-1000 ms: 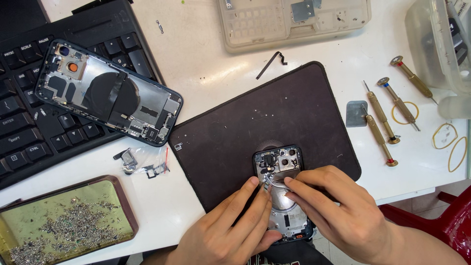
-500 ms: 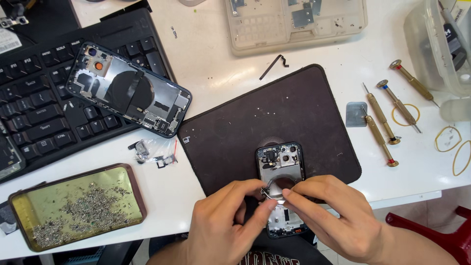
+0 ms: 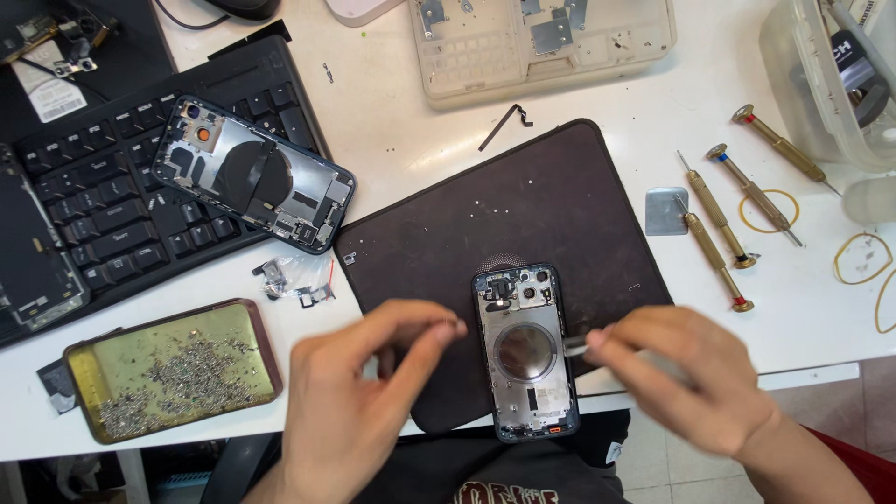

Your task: The person disassembles a smartphone, removes internal components using tweezers and a screwdriver, and reassembles the device. They handle the phone body, screws, and small internal parts, placing them on a work mat and occasionally comparing with another phone.

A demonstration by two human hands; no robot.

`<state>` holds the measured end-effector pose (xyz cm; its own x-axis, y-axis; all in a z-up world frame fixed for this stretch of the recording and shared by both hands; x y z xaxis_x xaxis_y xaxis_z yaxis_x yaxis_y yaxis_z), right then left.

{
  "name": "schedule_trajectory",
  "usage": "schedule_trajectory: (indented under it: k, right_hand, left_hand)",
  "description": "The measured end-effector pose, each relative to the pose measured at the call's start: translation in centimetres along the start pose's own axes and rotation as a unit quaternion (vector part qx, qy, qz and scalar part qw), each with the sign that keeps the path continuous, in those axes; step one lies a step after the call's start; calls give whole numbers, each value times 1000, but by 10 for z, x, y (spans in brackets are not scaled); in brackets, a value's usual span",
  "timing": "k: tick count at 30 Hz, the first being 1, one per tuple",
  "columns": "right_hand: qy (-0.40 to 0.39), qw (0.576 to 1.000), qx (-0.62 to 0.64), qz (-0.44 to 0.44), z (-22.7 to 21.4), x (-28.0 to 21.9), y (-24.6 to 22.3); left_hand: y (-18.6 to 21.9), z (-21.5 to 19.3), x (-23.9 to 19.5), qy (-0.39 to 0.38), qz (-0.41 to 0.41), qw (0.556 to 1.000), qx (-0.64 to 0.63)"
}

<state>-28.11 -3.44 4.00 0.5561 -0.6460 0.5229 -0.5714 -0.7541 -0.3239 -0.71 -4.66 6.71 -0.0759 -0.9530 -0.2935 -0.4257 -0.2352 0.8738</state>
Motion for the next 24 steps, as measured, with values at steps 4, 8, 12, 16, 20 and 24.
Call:
schedule_trajectory:
  k: [4, 8, 12, 16, 20, 24]
  right_hand:
    - [46, 991, -15, 126, 4, -8, 11]
    - [78, 982, -5, 172, 2, -19, 13]
    - [72, 981, 8, 181, 2, -19, 17]
    - [57, 979, 13, 195, 0, -19, 17]
    - [58, 976, -1, 210, 1, -19, 16]
    - [52, 976, -17, 211, 2, -21, 16]
  left_hand:
    - [27, -8, 32, 47, 152, 975, 153]
    - [31, -5, 69, 58, 173, 954, 239]
    - [32, 1, 85, 61, 146, 942, 296]
    - [35, -1, 71, 71, 221, 926, 299]
    - [34, -1, 36, 93, 275, 906, 308]
    - [21, 6, 5, 41, 331, 902, 275]
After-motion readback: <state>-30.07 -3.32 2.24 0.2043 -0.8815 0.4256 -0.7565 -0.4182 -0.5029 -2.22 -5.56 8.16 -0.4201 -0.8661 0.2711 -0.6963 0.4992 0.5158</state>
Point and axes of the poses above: each hand's wrist, its own x-axis towards the middle knuckle, its own z-axis out of the palm, y = z × x, the point moved 2 cm from there along x, towards the middle knuckle, and after that the axes turned 4 degrees about -x, right-handed, at the moved point
